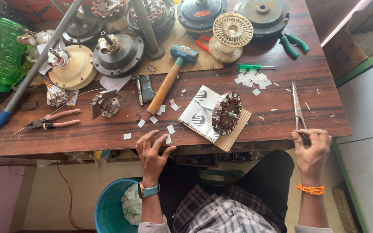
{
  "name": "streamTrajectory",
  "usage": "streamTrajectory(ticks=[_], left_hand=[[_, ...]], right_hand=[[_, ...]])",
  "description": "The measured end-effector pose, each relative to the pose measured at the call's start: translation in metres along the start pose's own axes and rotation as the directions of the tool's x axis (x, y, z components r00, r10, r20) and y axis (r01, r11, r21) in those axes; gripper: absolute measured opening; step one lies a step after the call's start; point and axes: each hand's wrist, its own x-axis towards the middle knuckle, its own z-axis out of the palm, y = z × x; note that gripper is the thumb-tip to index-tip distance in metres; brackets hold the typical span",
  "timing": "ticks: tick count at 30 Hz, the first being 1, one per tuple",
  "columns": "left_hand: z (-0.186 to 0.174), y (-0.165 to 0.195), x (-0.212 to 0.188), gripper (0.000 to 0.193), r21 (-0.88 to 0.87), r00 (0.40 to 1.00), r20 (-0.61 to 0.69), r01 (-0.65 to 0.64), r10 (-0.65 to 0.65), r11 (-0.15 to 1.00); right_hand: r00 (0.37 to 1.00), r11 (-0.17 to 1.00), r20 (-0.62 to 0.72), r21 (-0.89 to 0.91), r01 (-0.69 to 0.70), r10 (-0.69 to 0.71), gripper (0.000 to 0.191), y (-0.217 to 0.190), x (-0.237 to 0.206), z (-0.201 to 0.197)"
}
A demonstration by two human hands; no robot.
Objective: The person sits at a workbench and cuts small pieces of white insulating paper with scissors, then presses each piece into a slot around the circumference of a motor armature, working around the part one slot at a time.
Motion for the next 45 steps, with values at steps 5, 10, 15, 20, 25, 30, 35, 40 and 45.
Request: streamTrajectory(ticks=[5,10,15,20,25,30,35,40,45], left_hand=[[0.017,-0.006,-0.014,0.031,-0.045,0.994,-0.096,-0.048,0.044,0.998],[0.023,0.001,-0.021,0.023,-0.091,0.973,-0.230,-0.046,0.024,0.995],[0.018,0.011,-0.012,0.014,-0.093,0.952,-0.293,0.063,-0.087,0.994],[0.016,0.015,-0.006,0.013,-0.126,0.944,-0.314,0.064,-0.100,0.990],[0.018,0.008,-0.013,0.011,-0.452,0.915,-0.267,0.157,-0.301,0.878],[0.019,0.003,-0.017,0.023,-0.665,0.895,-0.222,0.151,-0.388,0.731],[0.016,0.020,-0.016,0.029,-0.645,0.935,-0.152,0.151,-0.320,0.749],[0.015,0.064,-0.012,0.017,-0.877,0.976,0.110,0.183,-0.186,0.445],[0.017,0.118,-0.017,0.013,-0.941,0.941,0.332,0.324,0.071,0.098]], right_hand=[[0.999,0.999,-0.001,-0.009,0.032,-0.032,0.019,0.003,0.000,0.000],[0.999,0.999,0.015,-0.005,0.032,-0.032,0.012,-0.004,0.002,-0.007],[0.993,0.998,0.100,0.020,0.053,-0.055,0.011,-0.011,0.015,-0.023],[0.981,1.000,0.191,0.010,0.016,-0.018,0.018,-0.009,0.028,-0.030],[0.975,0.997,0.218,-0.073,-0.015,0.031,0.032,-0.007,0.034,-0.034],[0.864,0.926,0.402,-0.338,-0.167,0.303,0.047,-0.003,0.026,-0.061],[0.741,0.862,0.451,-0.355,-0.361,0.497,0.075,0.007,0.022,-0.056],[0.714,0.866,0.525,-0.100,-0.489,0.464,0.078,0.013,0.012,-0.058],[0.586,0.670,0.752,0.269,-0.692,0.303,0.057,0.013,-0.009,-0.059]])
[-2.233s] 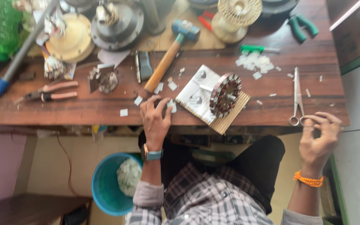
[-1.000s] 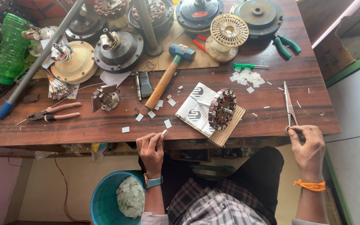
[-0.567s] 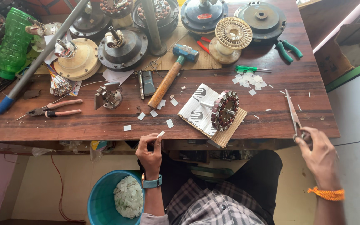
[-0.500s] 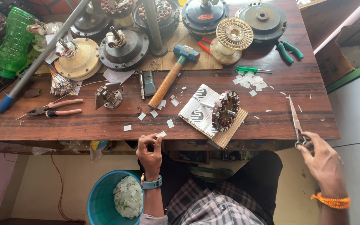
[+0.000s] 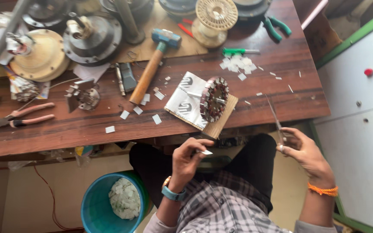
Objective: The person sits at a workbench and cuts small pieces of white insulating paper with scissors, then presses each piece into a slot around the circumference of a motor armature, working around the part one slot at a time.
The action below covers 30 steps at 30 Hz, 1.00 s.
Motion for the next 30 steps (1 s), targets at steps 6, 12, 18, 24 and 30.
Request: streamTrajectory(ticks=[6,12,18,24,30], left_hand=[[0.041,-0.007,0.013,0.015,0.151,0.974,0.227,-0.019,-0.016,0.988],[0.070,-0.001,0.036,0.017,0.214,0.965,0.148,0.182,-0.216,0.960],[0.084,-0.009,0.064,0.014,0.139,0.991,0.060,0.111,-0.120,0.984],[0.086,-0.019,0.068,0.016,0.034,0.968,0.004,0.249,-0.250,0.968],[0.089,-0.029,0.071,0.015,0.028,0.965,-0.023,0.263,-0.263,0.964]], right_hand=[[0.963,0.996,0.258,-0.010,-0.084,0.084,0.035,0.020,-0.005,0.035],[0.932,0.991,0.362,0.117,-0.065,0.018,0.030,0.011,-0.011,0.050],[0.952,0.942,0.257,0.327,0.077,-0.167,0.047,0.007,-0.018,0.051],[0.947,0.970,0.319,0.241,-0.040,-0.040,0.071,0.001,-0.039,0.051],[0.846,0.966,0.528,0.249,-0.074,-0.072,0.082,-0.006,-0.042,0.063]])
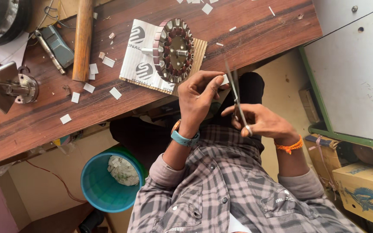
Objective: The person sits at a workbench and cuts small pieces of white insulating paper with scissors, then presses each piece into a slot around the circumference of a motor armature, working around the part one slot at a time.
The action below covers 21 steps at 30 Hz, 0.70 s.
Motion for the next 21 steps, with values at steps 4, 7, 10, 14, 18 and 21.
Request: streamTrajectory(ticks=[4,7,10,14,18,21], left_hand=[[-0.002,-0.004,0.002,0.015,0.054,1.000,-0.006,0.011,-0.011,0.998],[-0.003,-0.004,0.001,0.016,0.055,1.000,-0.013,0.009,-0.008,0.998],[-0.001,-0.003,0.000,0.016,0.063,1.000,-0.029,0.008,-0.006,0.998],[-0.001,-0.001,0.000,0.015,0.124,0.999,-0.034,-0.015,0.019,0.992],[0.000,-0.001,0.000,0.015,0.156,1.000,-0.013,-0.022,0.024,0.987],[0.000,-0.001,0.001,0.014,0.171,1.000,0.002,-0.012,0.012,0.985]], right_hand=[[1.000,0.998,0.015,-0.065,-0.002,0.003,0.085,0.000,0.000,0.004],[0.999,0.996,-0.018,-0.086,-0.027,0.026,0.084,-0.003,-0.002,0.004],[0.998,0.994,-0.042,-0.106,-0.042,0.037,0.083,-0.007,-0.003,0.006],[0.995,0.989,-0.074,-0.133,-0.071,0.061,0.081,-0.011,-0.004,0.007],[0.993,0.988,-0.101,-0.130,-0.081,0.068,0.077,-0.012,-0.005,0.008],[0.980,0.980,-0.174,-0.157,-0.125,0.097,0.068,-0.011,-0.005,0.007]])
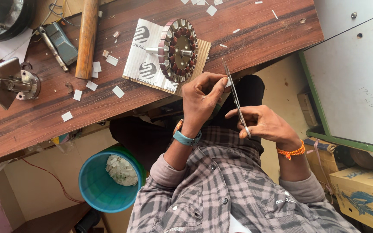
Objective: The person sits at a workbench and cuts small pieces of white insulating paper with scissors, then presses each piece into a slot around the circumference of a motor armature, working around the part one slot at a time.
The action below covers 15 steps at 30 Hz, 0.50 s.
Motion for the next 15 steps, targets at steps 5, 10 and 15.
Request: streamTrajectory(ticks=[5,10,15], left_hand=[[-0.003,0.001,0.003,0.013,-0.080,0.998,0.031,0.057,-0.055,0.995],[-0.005,-0.008,0.004,0.014,-0.146,0.992,0.076,0.107,-0.097,0.984],[0.002,-0.017,-0.005,0.016,-0.275,0.988,0.070,0.151,-0.136,0.950]], right_hand=[[0.999,1.000,-0.042,-0.024,-0.007,0.006,0.049,0.006,-0.001,0.000],[0.997,0.997,-0.074,0.070,0.022,-0.017,0.033,0.021,0.000,0.000],[0.930,0.992,-0.352,0.030,0.125,-0.106,0.044,0.007,0.001,-0.015]])
